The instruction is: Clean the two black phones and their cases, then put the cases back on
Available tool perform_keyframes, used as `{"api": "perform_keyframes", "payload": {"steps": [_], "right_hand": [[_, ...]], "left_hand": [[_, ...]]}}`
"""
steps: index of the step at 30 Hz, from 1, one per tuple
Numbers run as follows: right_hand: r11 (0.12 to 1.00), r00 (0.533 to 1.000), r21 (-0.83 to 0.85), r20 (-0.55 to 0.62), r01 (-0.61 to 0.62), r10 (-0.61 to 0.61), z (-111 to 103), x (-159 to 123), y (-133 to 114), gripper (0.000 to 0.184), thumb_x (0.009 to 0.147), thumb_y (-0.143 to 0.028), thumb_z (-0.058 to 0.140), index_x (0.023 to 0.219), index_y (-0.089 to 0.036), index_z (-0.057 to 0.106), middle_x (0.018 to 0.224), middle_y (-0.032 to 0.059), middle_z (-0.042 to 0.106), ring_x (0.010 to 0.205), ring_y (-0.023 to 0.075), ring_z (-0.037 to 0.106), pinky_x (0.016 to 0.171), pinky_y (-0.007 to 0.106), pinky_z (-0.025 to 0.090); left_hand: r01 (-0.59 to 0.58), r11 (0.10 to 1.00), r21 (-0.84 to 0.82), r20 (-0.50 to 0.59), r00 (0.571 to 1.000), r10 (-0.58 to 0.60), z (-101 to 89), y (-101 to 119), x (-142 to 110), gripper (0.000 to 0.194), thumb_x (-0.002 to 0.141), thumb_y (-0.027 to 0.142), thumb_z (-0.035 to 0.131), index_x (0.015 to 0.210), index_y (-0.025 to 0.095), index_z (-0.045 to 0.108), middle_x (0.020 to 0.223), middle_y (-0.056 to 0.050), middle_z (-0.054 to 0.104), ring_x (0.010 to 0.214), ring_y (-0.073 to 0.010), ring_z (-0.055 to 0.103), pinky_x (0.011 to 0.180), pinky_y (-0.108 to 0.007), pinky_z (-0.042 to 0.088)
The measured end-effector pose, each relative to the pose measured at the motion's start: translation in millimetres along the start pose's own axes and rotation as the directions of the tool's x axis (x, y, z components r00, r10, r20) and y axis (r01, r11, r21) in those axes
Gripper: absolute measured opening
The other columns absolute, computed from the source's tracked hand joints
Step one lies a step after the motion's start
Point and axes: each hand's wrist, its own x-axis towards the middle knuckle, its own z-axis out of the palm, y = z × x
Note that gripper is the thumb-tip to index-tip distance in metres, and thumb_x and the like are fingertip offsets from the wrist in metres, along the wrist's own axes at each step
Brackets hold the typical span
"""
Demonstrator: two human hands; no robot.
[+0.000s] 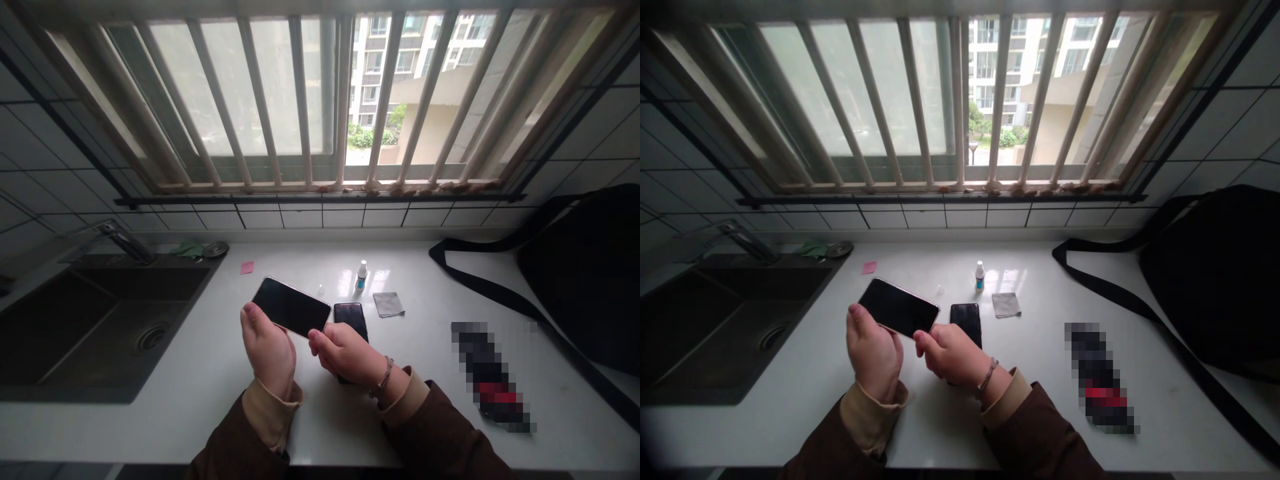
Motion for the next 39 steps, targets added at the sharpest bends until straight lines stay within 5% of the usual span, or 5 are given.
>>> {"api": "perform_keyframes", "payload": {"steps": [6, 15, 24, 34, 39], "right_hand": [[0.979, 0.975, 0.201, -0.221, 0.033, 0.012, -6, 4, 12, 0.094, 0.099, -0.089, 0.017, 0.09, -0.016, 0.075, 0.061, 0.004, 0.064, 0.053, 0.0169, 0.059, 0.054, 0.029, 0.045], [0.978, 0.901, 0.141, -0.427, 0.156, -0.083, -14, 7, 9, 0.046, 0.106, -0.058, 0.054, 0.131, -0.025, 0.072, 0.119, 0.0082, 0.077, 0.107, 0.0253, 0.07, 0.096, 0.037, 0.054], [0.997, 0.891, -0.067, -0.454, -0.048, 0.012, -14, 6, 14, 0.043, 0.104, -0.043, 0.058, 0.139, -0.021, 0.068, 0.072, 0.0007, 0.07, 0.067, 0.0199, 0.065, 0.065, 0.03, 0.05], [0.978, 0.915, 0.183, -0.37, -0.097, 0.16, -19, 9, 18, 0.045, 0.104, -0.045, 0.054, 0.139, -0.021, 0.071, 0.065, -0.0001, 0.069, 0.044, 0.0173, 0.061, 0.045, 0.029, 0.048], [0.997, 0.936, -0.047, -0.35, -0.055, 0.036, -21, 5, 15, 0.052, 0.106, -0.044, 0.053, 0.152, -0.023, 0.064, 0.071, 0.0011, 0.073, 0.058, 0.0206, 0.069, 0.059, 0.032, 0.054]], "left_hand": [[0.012, 1.0, -0.02, 0.063, 0.998, -0.011, -1.9, -7, 4, 0.049, 0.102, 0.067, 0.056, 0.107, 0.021, 0.07, 0.103, -0.005, 0.074, 0.099, -0.0209, 0.072, 0.095, -0.035, 0.055], [0.239, 0.957, 0.162, 0.377, 0.881, -0.284, -3.8, -20, 2, 0.048, 0.091, 0.065, 0.074, 0.104, 0.019, 0.074, 0.091, -0.005, 0.074, 0.085, -0.0216, 0.069, 0.082, -0.032, 0.053], [-0.002, 0.801, 0.599, 0.398, 0.868, -0.296, -7.2, -29, 6, 0.042, 0.085, 0.05, 0.085, 0.113, 0.021, 0.071, 0.101, -0.012, 0.075, 0.095, -0.0305, 0.07, 0.086, -0.038, 0.051], [0.088, 0.875, 0.477, 0.57, 0.727, -0.383, -9.3, -21, 1, 0.059, 0.067, 0.033, 0.095, 0.118, 0.023, 0.067, 0.11, -0.01, 0.074, 0.103, -0.0287, 0.071, 0.099, -0.043, 0.055], [-0.185, 0.693, 0.697, 0.54, 0.771, -0.338, -7.3, -20, 2, 0.058, 0.073, 0.032, 0.085, 0.124, 0.023, 0.059, 0.117, -0.009, 0.068, 0.11, -0.0287, 0.068, 0.103, -0.045, 0.053]]}}
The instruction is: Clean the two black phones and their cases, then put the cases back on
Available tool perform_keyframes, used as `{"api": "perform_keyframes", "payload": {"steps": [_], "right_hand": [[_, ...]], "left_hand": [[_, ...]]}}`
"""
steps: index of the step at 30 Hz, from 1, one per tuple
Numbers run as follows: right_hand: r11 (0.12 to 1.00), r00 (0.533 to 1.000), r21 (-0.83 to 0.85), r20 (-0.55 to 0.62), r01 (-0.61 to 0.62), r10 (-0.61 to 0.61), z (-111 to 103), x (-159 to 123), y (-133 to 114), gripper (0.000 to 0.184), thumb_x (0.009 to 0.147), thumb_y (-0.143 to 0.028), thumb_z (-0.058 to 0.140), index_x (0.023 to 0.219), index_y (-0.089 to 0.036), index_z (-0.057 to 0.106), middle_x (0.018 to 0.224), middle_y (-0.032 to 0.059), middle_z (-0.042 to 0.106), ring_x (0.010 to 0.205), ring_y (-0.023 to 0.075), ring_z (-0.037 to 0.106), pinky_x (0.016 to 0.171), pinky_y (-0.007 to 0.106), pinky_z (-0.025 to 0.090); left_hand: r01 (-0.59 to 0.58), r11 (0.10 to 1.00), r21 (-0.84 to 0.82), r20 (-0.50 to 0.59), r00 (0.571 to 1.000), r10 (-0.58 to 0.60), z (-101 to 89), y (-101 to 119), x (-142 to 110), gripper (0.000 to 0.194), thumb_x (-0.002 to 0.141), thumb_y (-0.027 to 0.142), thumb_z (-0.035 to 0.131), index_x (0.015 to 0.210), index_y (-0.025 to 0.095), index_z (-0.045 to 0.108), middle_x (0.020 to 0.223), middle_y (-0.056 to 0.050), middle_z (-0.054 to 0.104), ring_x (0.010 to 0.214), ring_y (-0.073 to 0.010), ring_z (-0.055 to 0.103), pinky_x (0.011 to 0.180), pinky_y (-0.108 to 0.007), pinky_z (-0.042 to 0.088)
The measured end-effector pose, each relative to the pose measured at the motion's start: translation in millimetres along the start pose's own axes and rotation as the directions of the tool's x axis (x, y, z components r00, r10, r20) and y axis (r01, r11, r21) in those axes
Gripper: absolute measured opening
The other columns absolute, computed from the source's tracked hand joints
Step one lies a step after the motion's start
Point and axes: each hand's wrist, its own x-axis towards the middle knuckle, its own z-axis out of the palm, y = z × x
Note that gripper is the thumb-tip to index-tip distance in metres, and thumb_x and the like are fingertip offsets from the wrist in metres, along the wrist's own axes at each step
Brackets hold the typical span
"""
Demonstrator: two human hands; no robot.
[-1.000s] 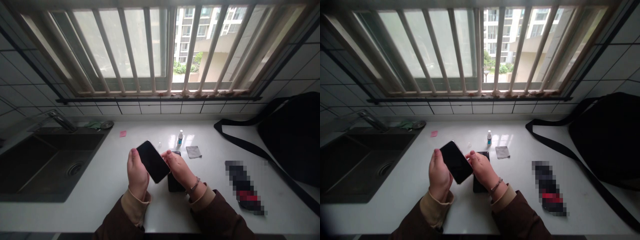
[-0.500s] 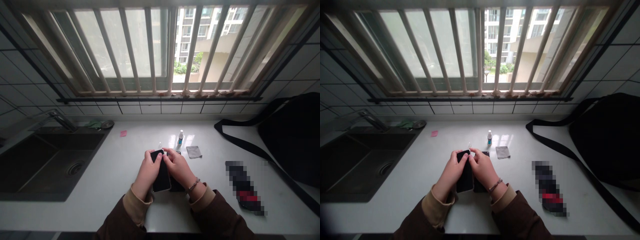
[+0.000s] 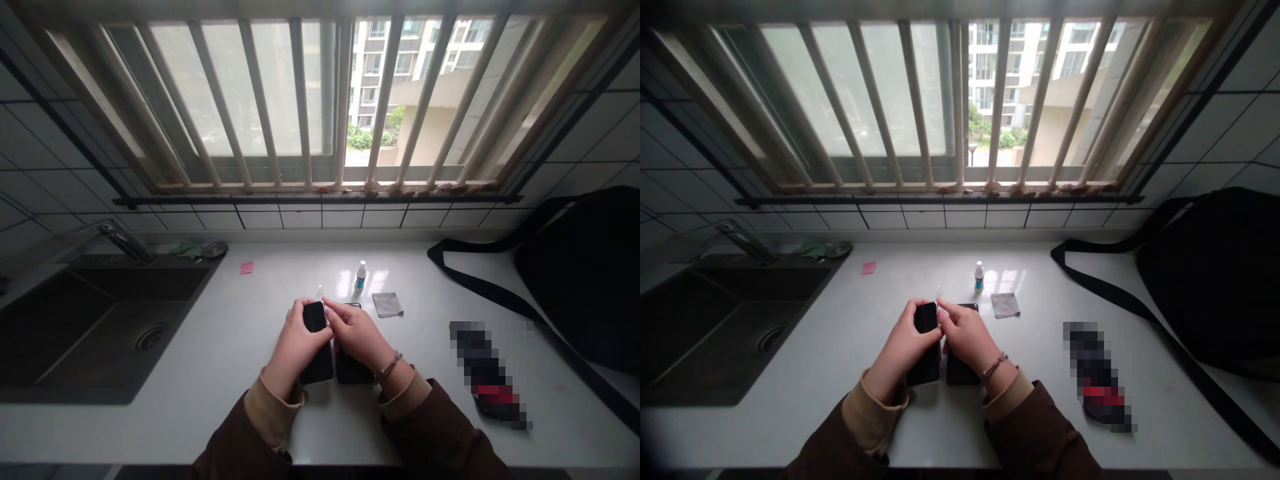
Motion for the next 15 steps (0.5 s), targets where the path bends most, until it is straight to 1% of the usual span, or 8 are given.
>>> {"api": "perform_keyframes", "payload": {"steps": [2, 3, 5, 7, 8, 10, 12, 15], "right_hand": [[0.973, 0.991, -0.222, -0.101, 0.066, -0.091, -2, 0, 0, 0.052, 0.105, -0.04, 0.056, 0.153, -0.021, 0.063, 0.077, 0.0029, 0.076, 0.07, 0.0224, 0.072, 0.07, 0.033, 0.055], [0.942, 0.977, -0.328, -0.166, 0.072, -0.133, -4, 0, 1, 0.05, 0.105, -0.037, 0.057, 0.152, -0.02, 0.064, 0.081, 0.0042, 0.077, 0.076, 0.0233, 0.072, 0.076, 0.034, 0.055], [0.866, 0.941, -0.497, -0.27, 0.046, -0.204, -7, 2, 3, 0.045, 0.105, -0.035, 0.057, 0.145, -0.019, 0.068, 0.093, 0.0083, 0.078, 0.089, 0.026, 0.073, 0.087, 0.037, 0.055], [0.784, 0.912, -0.621, -0.319, 0.004, -0.257, -8, 2, 7, 0.043, 0.104, -0.037, 0.061, 0.141, -0.018, 0.07, 0.11, 0.0137, 0.076, 0.106, 0.0305, 0.069, 0.098, 0.042, 0.053], [0.745, 0.907, -0.667, -0.327, -0.022, -0.266, -8, 2, 8, 0.045, 0.102, -0.039, 0.065, 0.142, -0.017, 0.069, 0.118, 0.0161, 0.074, 0.113, 0.0332, 0.066, 0.101, 0.045, 0.052], [0.689, 0.912, -0.72, -0.334, -0.084, -0.238, -6, 2, 11, 0.055, 0.098, -0.044, 0.072, 0.146, -0.017, 0.064, 0.128, 0.0193, 0.069, 0.12, 0.0377, 0.061, 0.102, 0.049, 0.051], [0.665, 0.926, -0.738, -0.324, -0.117, -0.196, -3, 0, 12, 0.063, 0.094, -0.048, 0.077, 0.147, -0.017, 0.062, 0.132, 0.0204, 0.065, 0.121, 0.0401, 0.059, 0.099, 0.051, 0.051], [0.659, 0.94, -0.743, -0.295, -0.114, -0.17, 1, -1, 12, 0.061, 0.09, -0.048, 0.081, 0.141, -0.019, 0.065, 0.132, 0.0195, 0.063, 0.121, 0.0401, 0.058, 0.098, 0.05, 0.051]], "left_hand": [[-0.015, 0.991, 0.133, -0.059, 0.998, 0.023, 1.1, 0, 0, 0.058, 0.074, 0.031, 0.082, 0.125, 0.023, 0.057, 0.12, -0.01, 0.063, 0.114, -0.0294, 0.066, 0.105, -0.046, 0.052], [-0.02, 0.983, 0.184, -0.08, 0.996, 0.035, 1.8, 0, 0, 0.058, 0.074, 0.03, 0.082, 0.126, 0.023, 0.056, 0.121, -0.01, 0.061, 0.114, -0.0297, 0.065, 0.105, -0.046, 0.052], [-0.034, 0.966, 0.257, -0.101, 0.993, 0.062, 3.4, -1, -2, 0.059, 0.074, 0.028, 0.081, 0.127, 0.023, 0.056, 0.122, -0.01, 0.057, 0.113, -0.0296, 0.065, 0.104, -0.046, 0.053], [-0.054, 0.953, 0.3, -0.103, 0.991, 0.088, 5.0, -3, -3, 0.06, 0.074, 0.027, 0.08, 0.128, 0.022, 0.055, 0.123, -0.011, 0.055, 0.11, -0.0288, 0.065, 0.102, -0.045, 0.055], [-0.064, 0.947, 0.313, -0.103, 0.989, 0.101, 6.0, -4, -3, 0.06, 0.075, 0.026, 0.08, 0.129, 0.022, 0.055, 0.124, -0.011, 0.054, 0.109, -0.0284, 0.065, 0.102, -0.045, 0.055], [-0.081, 0.938, 0.336, -0.107, 0.987, 0.124, 8.0, -6, -3, 0.061, 0.077, 0.026, 0.08, 0.132, 0.021, 0.054, 0.125, -0.012, 0.052, 0.11, -0.0284, 0.065, 0.104, -0.046, 0.055], [-0.102, 0.924, 0.368, -0.114, 0.982, 0.153, 10.3, -9, -3, 0.062, 0.079, 0.027, 0.079, 0.135, 0.02, 0.053, 0.126, -0.013, 0.052, 0.114, -0.0296, 0.063, 0.109, -0.047, 0.052], [-0.131, 0.887, 0.443, -0.126, 0.97, 0.206, 13.6, -14, -2, 0.064, 0.081, 0.028, 0.079, 0.138, 0.018, 0.053, 0.125, -0.014, 0.051, 0.121, -0.0327, 0.059, 0.115, -0.05, 0.047]]}}
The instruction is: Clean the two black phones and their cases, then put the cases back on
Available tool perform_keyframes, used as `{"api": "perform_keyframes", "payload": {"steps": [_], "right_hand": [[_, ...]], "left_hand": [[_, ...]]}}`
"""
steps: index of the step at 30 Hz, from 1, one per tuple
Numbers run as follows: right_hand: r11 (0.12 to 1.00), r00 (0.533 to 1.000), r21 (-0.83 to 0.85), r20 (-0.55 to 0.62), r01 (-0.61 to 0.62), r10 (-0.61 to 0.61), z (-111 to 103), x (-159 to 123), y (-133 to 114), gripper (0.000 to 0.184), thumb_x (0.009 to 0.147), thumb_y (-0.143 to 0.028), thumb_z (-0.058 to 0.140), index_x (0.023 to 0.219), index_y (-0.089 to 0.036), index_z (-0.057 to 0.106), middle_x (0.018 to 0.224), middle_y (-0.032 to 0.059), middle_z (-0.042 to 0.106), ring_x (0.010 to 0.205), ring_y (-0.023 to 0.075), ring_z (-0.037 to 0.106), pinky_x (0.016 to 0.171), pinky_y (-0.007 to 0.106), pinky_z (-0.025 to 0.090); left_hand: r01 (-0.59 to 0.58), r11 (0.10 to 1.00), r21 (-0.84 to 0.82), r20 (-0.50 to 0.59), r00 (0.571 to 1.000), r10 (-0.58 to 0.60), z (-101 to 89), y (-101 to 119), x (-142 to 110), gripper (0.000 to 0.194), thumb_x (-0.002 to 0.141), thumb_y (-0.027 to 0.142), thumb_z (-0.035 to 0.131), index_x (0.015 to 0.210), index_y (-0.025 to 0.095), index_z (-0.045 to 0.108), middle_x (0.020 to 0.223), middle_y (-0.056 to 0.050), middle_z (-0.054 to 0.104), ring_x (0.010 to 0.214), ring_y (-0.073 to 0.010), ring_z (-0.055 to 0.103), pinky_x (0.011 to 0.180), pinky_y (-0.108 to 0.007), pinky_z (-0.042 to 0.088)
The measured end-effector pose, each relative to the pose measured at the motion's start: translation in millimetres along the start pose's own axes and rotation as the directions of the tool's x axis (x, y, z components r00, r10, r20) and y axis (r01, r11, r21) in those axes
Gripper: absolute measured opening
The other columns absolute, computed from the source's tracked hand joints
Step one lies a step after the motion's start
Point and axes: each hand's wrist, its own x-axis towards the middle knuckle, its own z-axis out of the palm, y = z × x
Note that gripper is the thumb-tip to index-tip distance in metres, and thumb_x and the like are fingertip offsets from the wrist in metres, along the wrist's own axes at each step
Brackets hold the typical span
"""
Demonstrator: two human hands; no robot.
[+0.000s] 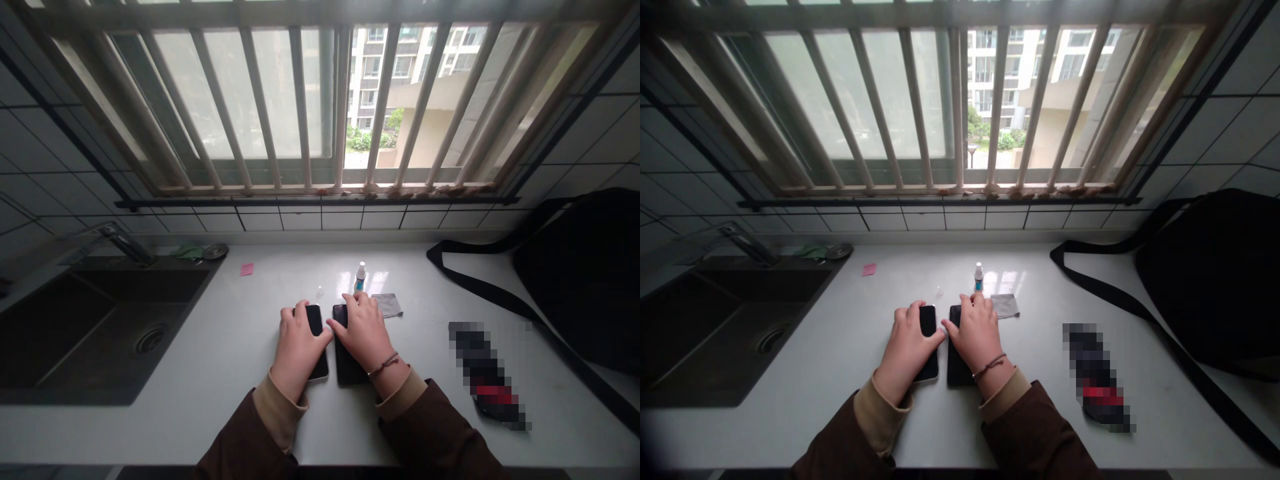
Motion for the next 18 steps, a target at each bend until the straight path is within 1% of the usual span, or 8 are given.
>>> {"api": "perform_keyframes", "payload": {"steps": [3, 7, 12, 15, 18], "right_hand": [[1.0, 1.0, 0.007, 0.022, 0.009, -0.01, 0.2, 0.6, -1.0, 0.05, 0.088, -0.044, 0.082, 0.13, -0.019, 0.069, 0.128, 0.0179, 0.063, 0.12, 0.0383, 0.057, 0.099, 0.048, 0.05], [0.999, 0.999, 0.025, 0.038, 0.034, -0.035, 0.3, 2.7, -1.1, 0.039, 0.088, -0.038, 0.081, 0.12, -0.019, 0.072, 0.121, 0.0163, 0.064, 0.118, 0.0356, 0.056, 0.101, 0.045, 0.048], [1.0, 1.0, 0.011, 0.011, -0.011, 0.011, 1.9, 2.1, -1.2, 0.038, 0.089, -0.04, 0.08, 0.118, -0.018, 0.073, 0.118, 0.0165, 0.063, 0.115, 0.0364, 0.055, 0.099, 0.045, 0.049], [1.0, 1.0, 0.016, 0.002, 0.005, -0.005, 2.1, 1.1, -1.3, 0.04, 0.089, -0.041, 0.081, 0.12, -0.018, 0.072, 0.119, 0.0163, 0.064, 0.115, 0.0363, 0.056, 0.099, 0.046, 0.05], [0.999, 0.997, 0.041, -0.075, 0.01, -0.007, -0.5, 2.1, -1.2, 0.042, 0.092, -0.043, 0.079, 0.126, -0.02, 0.071, 0.127, 0.017, 0.063, 0.12, 0.0361, 0.057, 0.099, 0.046, 0.051]], "left_hand": [[-0.026, 0.998, 0.063, -0.002, 1.0, 0.026, 3.4, -2.1, 0.0, 0.067, 0.08, 0.028, 0.08, 0.141, 0.014, 0.054, 0.123, -0.015, 0.051, 0.122, -0.0347, 0.057, 0.116, -0.05, 0.045], [-0.036, 0.995, 0.089, 0.035, 0.999, 0.034, 4.7, -1.7, -0.3, 0.068, 0.081, 0.03, 0.079, 0.143, 0.011, 0.057, 0.123, -0.016, 0.05, 0.121, -0.0342, 0.057, 0.114, -0.048, 0.046], [-0.059, 0.99, 0.124, 0.031, 0.998, 0.056, 7.2, -0.3, -0.3, 0.063, 0.084, 0.032, 0.077, 0.141, 0.013, 0.059, 0.128, -0.017, 0.051, 0.122, -0.0333, 0.055, 0.115, -0.045, 0.045], [-0.068, 0.987, 0.148, 0.033, 0.997, 0.064, 8.9, -0.8, 0.5, 0.06, 0.085, 0.032, 0.074, 0.14, 0.013, 0.06, 0.128, -0.017, 0.052, 0.121, -0.0337, 0.055, 0.115, -0.046, 0.044], [-0.074, 0.985, 0.158, 0.042, 0.997, 0.068, 9.0, -1.6, 0.7, 0.061, 0.084, 0.031, 0.074, 0.141, 0.012, 0.059, 0.128, -0.017, 0.053, 0.121, -0.0343, 0.053, 0.115, -0.046, 0.043]]}}
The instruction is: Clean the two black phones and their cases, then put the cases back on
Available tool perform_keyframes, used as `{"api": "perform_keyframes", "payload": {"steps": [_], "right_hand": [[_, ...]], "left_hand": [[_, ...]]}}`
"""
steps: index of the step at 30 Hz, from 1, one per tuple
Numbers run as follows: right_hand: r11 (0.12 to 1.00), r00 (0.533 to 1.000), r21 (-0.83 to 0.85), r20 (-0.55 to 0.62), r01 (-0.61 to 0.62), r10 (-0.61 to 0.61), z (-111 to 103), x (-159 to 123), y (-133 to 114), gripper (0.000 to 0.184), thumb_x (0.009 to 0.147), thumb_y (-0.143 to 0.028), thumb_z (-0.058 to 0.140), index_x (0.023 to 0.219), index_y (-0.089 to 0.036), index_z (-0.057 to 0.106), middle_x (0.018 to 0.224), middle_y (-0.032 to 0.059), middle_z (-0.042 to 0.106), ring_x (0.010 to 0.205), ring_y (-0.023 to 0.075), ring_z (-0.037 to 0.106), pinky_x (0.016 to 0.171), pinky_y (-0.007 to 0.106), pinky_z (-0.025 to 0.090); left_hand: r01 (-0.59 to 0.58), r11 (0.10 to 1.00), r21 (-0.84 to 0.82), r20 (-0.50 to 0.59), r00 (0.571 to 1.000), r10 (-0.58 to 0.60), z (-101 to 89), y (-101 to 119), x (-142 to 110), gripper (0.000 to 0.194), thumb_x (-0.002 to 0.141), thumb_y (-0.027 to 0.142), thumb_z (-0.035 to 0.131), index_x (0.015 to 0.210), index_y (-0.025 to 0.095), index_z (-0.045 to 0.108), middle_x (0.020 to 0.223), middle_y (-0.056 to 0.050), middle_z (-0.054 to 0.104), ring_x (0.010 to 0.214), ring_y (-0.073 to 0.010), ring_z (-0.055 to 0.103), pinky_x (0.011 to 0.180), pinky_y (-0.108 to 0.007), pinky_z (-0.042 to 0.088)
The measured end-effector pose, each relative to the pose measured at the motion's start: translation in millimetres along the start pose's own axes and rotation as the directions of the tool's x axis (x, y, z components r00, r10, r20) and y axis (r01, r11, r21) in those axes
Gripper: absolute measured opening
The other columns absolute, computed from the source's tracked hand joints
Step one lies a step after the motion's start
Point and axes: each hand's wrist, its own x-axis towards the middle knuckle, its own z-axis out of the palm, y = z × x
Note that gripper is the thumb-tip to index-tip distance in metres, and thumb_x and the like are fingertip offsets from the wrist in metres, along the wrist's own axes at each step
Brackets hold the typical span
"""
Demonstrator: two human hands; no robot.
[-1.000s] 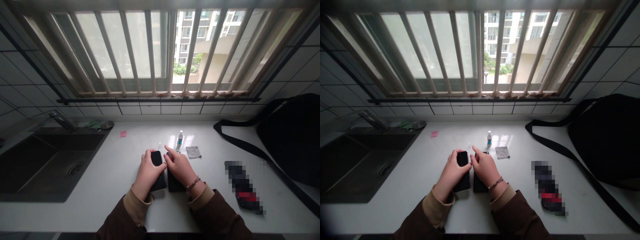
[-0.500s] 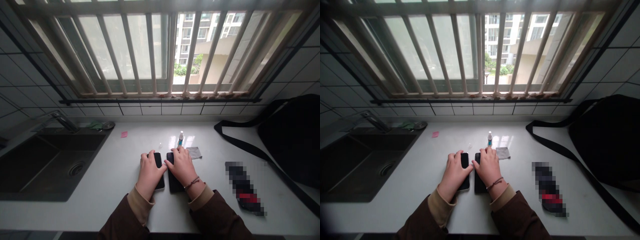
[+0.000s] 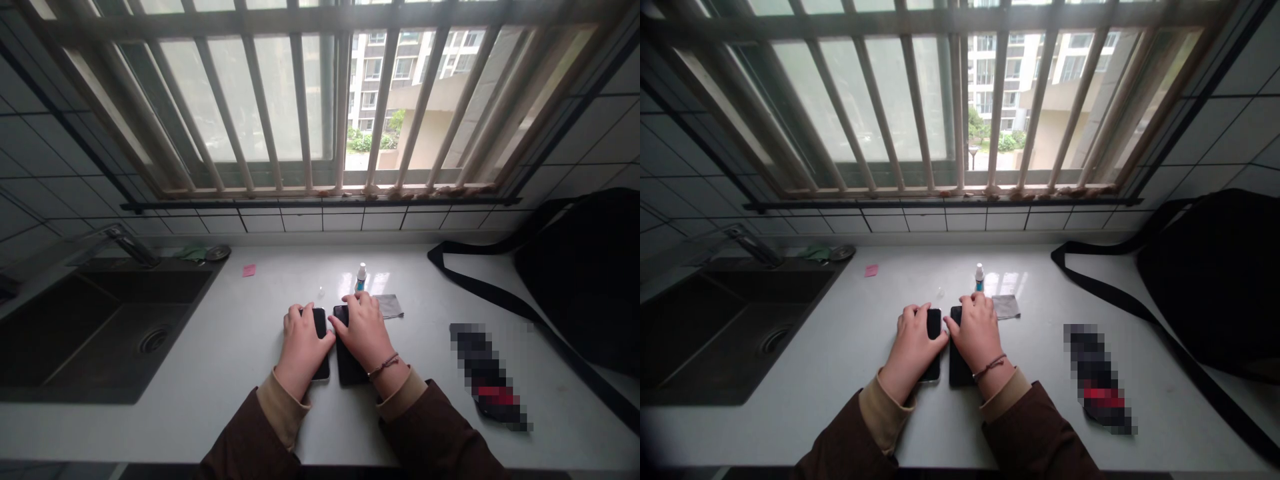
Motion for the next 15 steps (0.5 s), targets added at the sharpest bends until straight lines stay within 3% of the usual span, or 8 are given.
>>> {"api": "perform_keyframes", "payload": {"steps": [6, 10, 15], "right_hand": [[0.998, 0.971, -0.005, -0.229, -0.066, 0.063, -6, 12, 7, 0.05, 0.099, -0.047, 0.069, 0.143, -0.025, 0.063, 0.158, 0.0194, 0.046, 0.147, 0.0414, 0.042, 0.114, 0.058, 0.042], [0.999, 0.983, -0.009, -0.181, -0.044, 0.042, 0, 22, 17, 0.058, 0.101, -0.05, 0.065, 0.154, -0.029, 0.056, 0.172, 0.0176, 0.033, 0.158, 0.0444, 0.028, 0.119, 0.065, 0.035], [0.999, 0.99, 0.027, -0.137, -0.019, 0.023, 7, 30, 26, 0.065, 0.103, -0.051, 0.06, 0.161, -0.027, 0.048, 0.173, 0.0172, 0.034, 0.16, 0.0439, 0.025, 0.122, 0.067, 0.032]], "left_hand": [[-0.007, 0.999, 0.036, 0.03, 1.0, 0.006, -1.8, 1, -2, 0.065, 0.084, 0.031, 0.073, 0.143, 0.01, 0.058, 0.13, -0.017, 0.052, 0.124, -0.0352, 0.05, 0.116, -0.046, 0.041], [-0.002, 0.993, 0.116, -0.006, 1.0, 0.003, -3.0, 4, -3, 0.051, 0.085, 0.031, 0.071, 0.131, 0.01, 0.063, 0.122, -0.017, 0.054, 0.12, -0.0367, 0.049, 0.111, -0.049, 0.042], [-0.019, 0.994, 0.11, -0.002, 1.0, 0.019, -4.5, 7, -4, 0.047, 0.086, 0.029, 0.069, 0.128, 0.01, 0.063, 0.121, -0.018, 0.053, 0.119, -0.0374, 0.049, 0.108, -0.049, 0.044]]}}
